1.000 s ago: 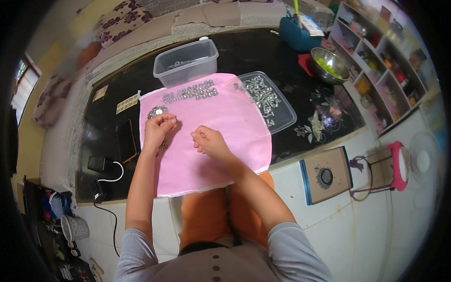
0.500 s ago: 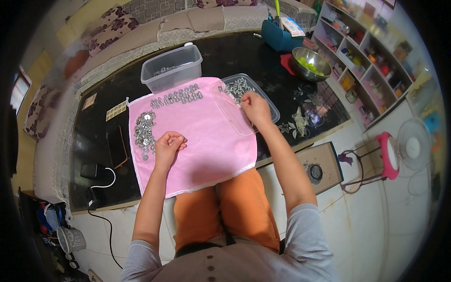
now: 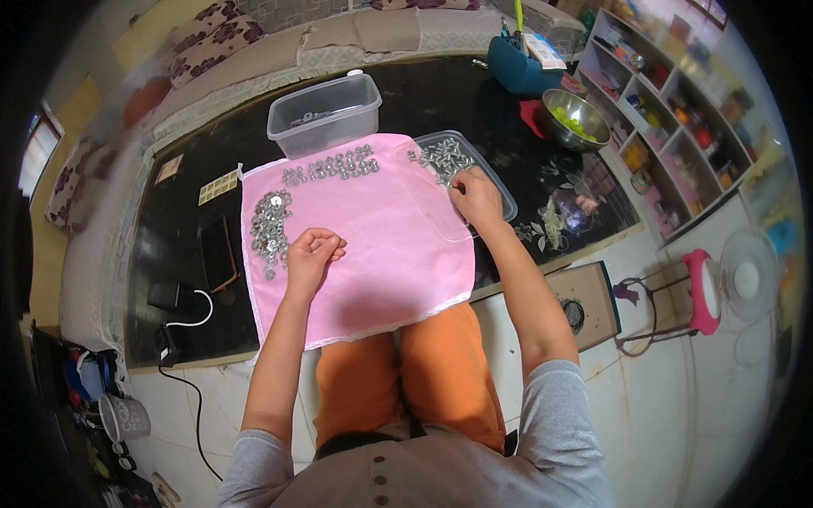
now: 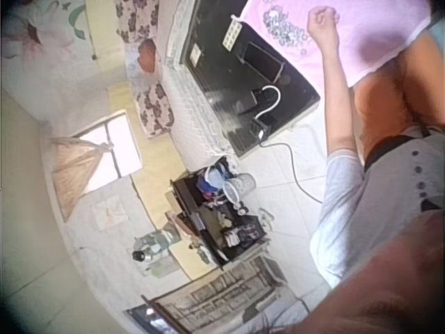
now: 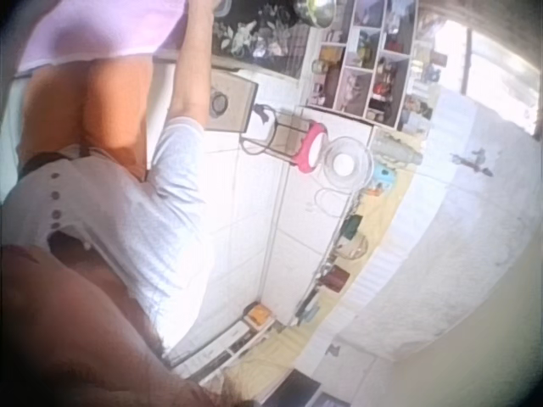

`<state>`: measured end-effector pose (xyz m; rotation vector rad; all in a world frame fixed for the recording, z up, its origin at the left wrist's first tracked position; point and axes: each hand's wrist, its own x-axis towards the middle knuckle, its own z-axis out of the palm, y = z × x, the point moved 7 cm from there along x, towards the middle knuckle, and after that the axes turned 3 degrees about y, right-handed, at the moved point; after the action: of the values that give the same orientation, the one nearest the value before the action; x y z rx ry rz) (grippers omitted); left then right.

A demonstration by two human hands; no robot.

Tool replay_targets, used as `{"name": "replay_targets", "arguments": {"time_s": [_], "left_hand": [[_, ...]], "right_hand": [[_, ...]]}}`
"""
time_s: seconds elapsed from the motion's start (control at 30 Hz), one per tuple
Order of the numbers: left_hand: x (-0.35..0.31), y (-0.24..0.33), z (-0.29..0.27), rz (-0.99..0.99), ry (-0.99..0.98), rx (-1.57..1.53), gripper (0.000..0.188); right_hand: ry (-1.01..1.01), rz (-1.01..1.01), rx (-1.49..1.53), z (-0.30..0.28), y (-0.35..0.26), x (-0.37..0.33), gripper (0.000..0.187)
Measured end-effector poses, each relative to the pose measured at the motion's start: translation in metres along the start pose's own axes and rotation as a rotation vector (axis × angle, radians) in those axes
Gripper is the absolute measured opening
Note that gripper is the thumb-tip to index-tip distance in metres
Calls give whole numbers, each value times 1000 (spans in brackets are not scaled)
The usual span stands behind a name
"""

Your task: The person picks up small metal caps and silver studs from a pink cloth, joins them together by hand, and places the assembled pieces back onto the cloth.

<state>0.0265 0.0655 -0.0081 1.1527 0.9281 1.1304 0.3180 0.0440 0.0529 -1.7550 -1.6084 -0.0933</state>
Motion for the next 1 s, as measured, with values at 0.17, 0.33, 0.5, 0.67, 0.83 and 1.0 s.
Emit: {"name": "replay_targets", "arguments": {"time_s": [0.17, 0.33, 0.5, 0.67, 0.83, 1.0], "left_hand": [[0, 3, 0, -8, 2, -18, 5], [4, -1, -7, 34, 36, 58, 6], [1, 8, -9, 14, 71, -82, 9], [1, 8, -9, -5, 75, -77, 12], [3, 5, -9, -8, 69, -91, 13], [5, 4, -9, 9, 78, -83, 12]], "right_hand": [[84, 114, 371, 0, -23, 2, 7], [-206, 340, 1101, 54, -84, -22, 7], [-418, 354, 1223, 105, -127, -46, 9], [-444, 404, 1306, 121, -131, -53, 10], [-441, 416, 1298, 121, -130, -54, 9], [-351, 352, 1271, 122, -129, -55, 7]]}}
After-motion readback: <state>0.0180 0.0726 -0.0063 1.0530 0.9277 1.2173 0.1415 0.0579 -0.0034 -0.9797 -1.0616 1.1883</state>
